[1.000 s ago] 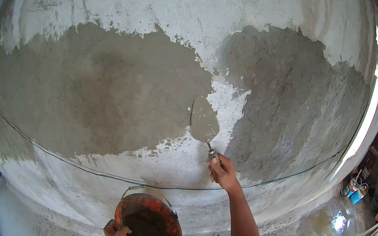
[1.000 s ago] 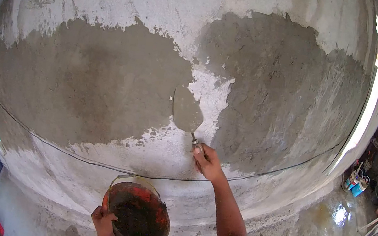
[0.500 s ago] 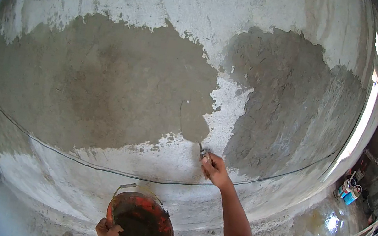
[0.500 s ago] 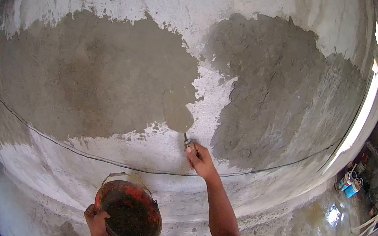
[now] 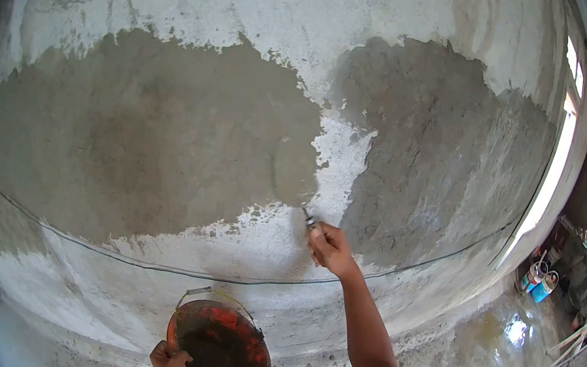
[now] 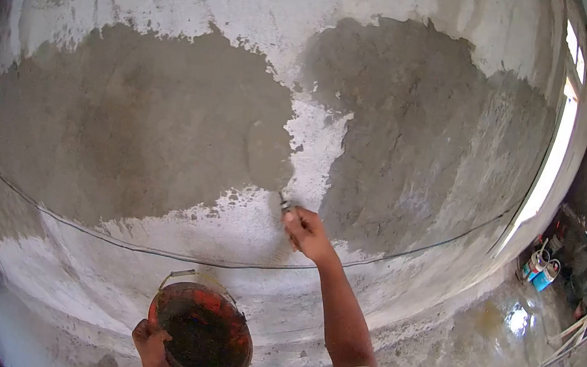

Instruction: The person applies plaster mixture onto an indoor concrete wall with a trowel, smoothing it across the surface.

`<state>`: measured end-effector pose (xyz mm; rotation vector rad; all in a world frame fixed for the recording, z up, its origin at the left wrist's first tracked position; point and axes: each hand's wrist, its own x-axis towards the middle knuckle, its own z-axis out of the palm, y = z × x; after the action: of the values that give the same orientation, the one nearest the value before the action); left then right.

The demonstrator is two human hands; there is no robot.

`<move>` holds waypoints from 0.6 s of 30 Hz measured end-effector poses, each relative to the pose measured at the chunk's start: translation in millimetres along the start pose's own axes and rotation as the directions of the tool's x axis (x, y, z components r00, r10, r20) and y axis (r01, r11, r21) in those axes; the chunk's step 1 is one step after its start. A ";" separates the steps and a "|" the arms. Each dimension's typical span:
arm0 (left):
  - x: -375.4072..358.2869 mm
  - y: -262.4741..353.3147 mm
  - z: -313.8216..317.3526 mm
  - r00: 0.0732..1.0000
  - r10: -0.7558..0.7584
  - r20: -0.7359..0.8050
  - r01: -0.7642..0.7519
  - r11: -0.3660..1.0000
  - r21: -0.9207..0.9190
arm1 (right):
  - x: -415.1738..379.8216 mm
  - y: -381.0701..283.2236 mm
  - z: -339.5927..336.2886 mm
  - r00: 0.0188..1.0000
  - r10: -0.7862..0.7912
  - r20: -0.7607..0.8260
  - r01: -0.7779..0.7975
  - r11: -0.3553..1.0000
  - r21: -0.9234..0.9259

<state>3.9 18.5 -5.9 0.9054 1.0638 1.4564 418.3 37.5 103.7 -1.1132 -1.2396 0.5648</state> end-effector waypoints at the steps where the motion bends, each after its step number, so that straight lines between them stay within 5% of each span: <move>1: 4.5 -9.2 -5.1 1.000 0.004 0.012 -0.004 1.000 0.013 | -1.7 3.3 1.9 0.997 0.066 0.040 -0.061 0.992 -0.108; 3: 20.9 -33.4 -21.4 0.989 0.141 0.054 -0.146 0.982 0.117 | -16.8 13.2 8.6 0.988 0.123 0.093 -0.109 0.983 -0.149; 5: 5.9 -13.1 -5.9 0.991 0.133 -0.006 -0.131 0.983 0.130 | -37.8 26.8 14.6 0.964 0.191 0.185 -0.148 0.963 -0.224; 6: 0.4 -6.6 0.9 0.989 0.120 -0.083 -0.111 0.988 0.110 | -46.4 30.0 14.3 0.966 0.191 0.175 -0.153 0.966 -0.208; 11: -9.8 4.3 8.5 1.000 0.010 0.009 -0.010 0.999 0.044 | -38.8 17.8 -8.1 1.000 -0.009 -0.016 0.009 1.000 0.004; 18: -16.2 -11.4 -0.2 0.995 0.075 -0.069 -0.062 0.983 0.175 | -48.6 61.1 -39.8 0.997 0.070 -0.012 -0.071 0.996 -0.055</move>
<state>9.6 2.8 -16.6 1.0246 1.2409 1.4816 454.6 6.9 30.0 -1.2087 -1.2177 0.5803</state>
